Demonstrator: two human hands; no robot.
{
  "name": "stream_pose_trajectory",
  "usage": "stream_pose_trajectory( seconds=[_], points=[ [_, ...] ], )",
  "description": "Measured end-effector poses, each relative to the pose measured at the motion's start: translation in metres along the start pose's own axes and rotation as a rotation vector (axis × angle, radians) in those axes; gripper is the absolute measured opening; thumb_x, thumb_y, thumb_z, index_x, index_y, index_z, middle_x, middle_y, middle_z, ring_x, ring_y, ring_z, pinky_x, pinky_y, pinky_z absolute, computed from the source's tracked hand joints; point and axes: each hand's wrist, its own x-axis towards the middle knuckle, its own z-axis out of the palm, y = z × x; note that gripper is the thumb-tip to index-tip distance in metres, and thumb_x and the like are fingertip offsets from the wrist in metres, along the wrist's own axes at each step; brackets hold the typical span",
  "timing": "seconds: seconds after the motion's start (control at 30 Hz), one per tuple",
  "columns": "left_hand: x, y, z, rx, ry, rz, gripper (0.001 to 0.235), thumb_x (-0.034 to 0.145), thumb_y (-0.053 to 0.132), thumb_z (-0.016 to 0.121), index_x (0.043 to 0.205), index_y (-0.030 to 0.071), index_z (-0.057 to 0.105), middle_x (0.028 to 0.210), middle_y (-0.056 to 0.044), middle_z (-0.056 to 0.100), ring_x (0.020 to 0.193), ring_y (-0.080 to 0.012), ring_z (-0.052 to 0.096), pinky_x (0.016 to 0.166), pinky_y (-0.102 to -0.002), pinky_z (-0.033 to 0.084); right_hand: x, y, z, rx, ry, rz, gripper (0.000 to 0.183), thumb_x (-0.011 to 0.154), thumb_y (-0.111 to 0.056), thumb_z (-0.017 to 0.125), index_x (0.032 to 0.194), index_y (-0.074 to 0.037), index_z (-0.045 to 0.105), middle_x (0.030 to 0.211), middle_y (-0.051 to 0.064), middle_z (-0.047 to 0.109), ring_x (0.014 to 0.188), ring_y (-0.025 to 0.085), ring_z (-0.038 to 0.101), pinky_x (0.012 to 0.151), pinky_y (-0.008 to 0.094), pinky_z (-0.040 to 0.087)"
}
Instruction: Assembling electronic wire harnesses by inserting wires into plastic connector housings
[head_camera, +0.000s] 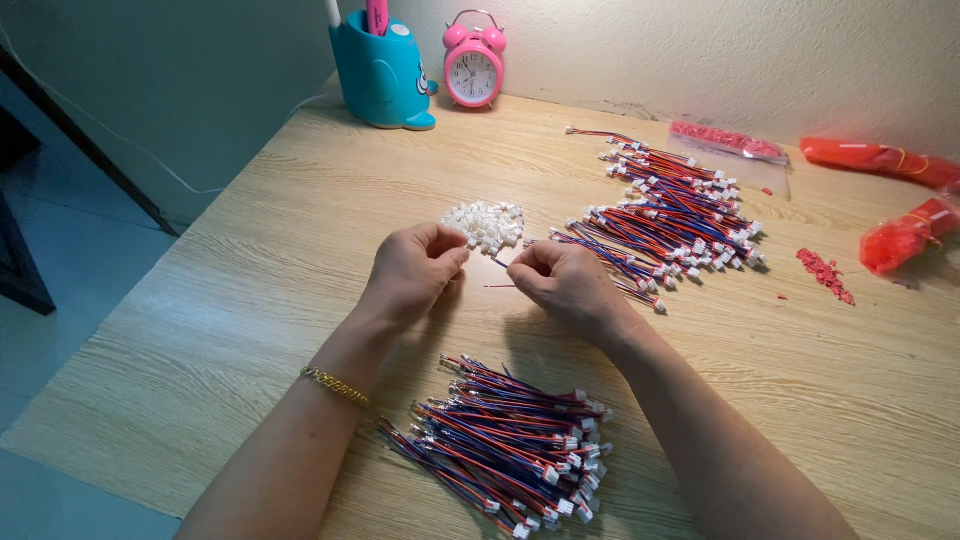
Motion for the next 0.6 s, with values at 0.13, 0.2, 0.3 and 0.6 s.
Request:
stream_pose_trajectory(
  seconds=[0.13, 0.2, 0.3, 0.6],
  points=[
    [-0.005, -0.017, 0.013, -0.288, -0.066, -0.056, 0.023, 0.080, 0.006, 0.077, 0.102, 0.005, 0.072, 0.087, -0.011, 0.072, 0.074, -0.0134, 0.069, 0.064, -0.026, 0.060, 0.000, 0.001, 0.000, 0.013, -0.014, -0.013, 0.011, 0.084, -0.019, 0.069, 0.085, -0.011, 0.076, 0.062, 0.006, 0.065, 0.065, 0.017, 0.058, 0.061, 0.031, 0.047],
    [-0.011, -0.014, 0.015, -0.466, -0.110, -0.087, 0.027, 0.077, 0.002, 0.079, 0.103, 0.000, 0.070, 0.086, -0.012, 0.069, 0.074, -0.0167, 0.071, 0.065, -0.027, 0.062, 0.000, 0.000, 0.001, 0.009, -0.016, -0.021, 0.009, 0.083, -0.018, 0.069, 0.083, -0.012, 0.075, 0.062, 0.005, 0.064, 0.064, 0.015, 0.057, 0.060, 0.030, 0.047],
    [-0.015, -0.013, 0.014, -0.520, -0.159, -0.110, 0.031, 0.075, -0.001, 0.079, 0.103, -0.004, 0.068, 0.083, -0.010, 0.066, 0.073, -0.0183, 0.071, 0.066, -0.026, 0.061, 0.004, 0.010, 0.006, 0.042, -0.052, -0.025, 0.010, 0.084, -0.016, 0.067, 0.082, -0.010, 0.075, 0.062, 0.005, 0.063, 0.065, 0.016, 0.056, 0.061, 0.030, 0.046],
    [-0.005, -0.024, 0.012, -0.706, -0.228, -0.180, 0.023, 0.088, -0.003, 0.064, 0.110, -0.009, 0.065, 0.089, -0.017, 0.070, 0.078, -0.0209, 0.072, 0.069, -0.027, 0.063, 0.003, 0.007, 0.003, 0.099, -0.075, 0.010, 0.009, 0.083, -0.014, 0.067, 0.083, -0.009, 0.075, 0.060, 0.003, 0.060, 0.062, 0.014, 0.054, 0.056, 0.027, 0.043]
  ],
)
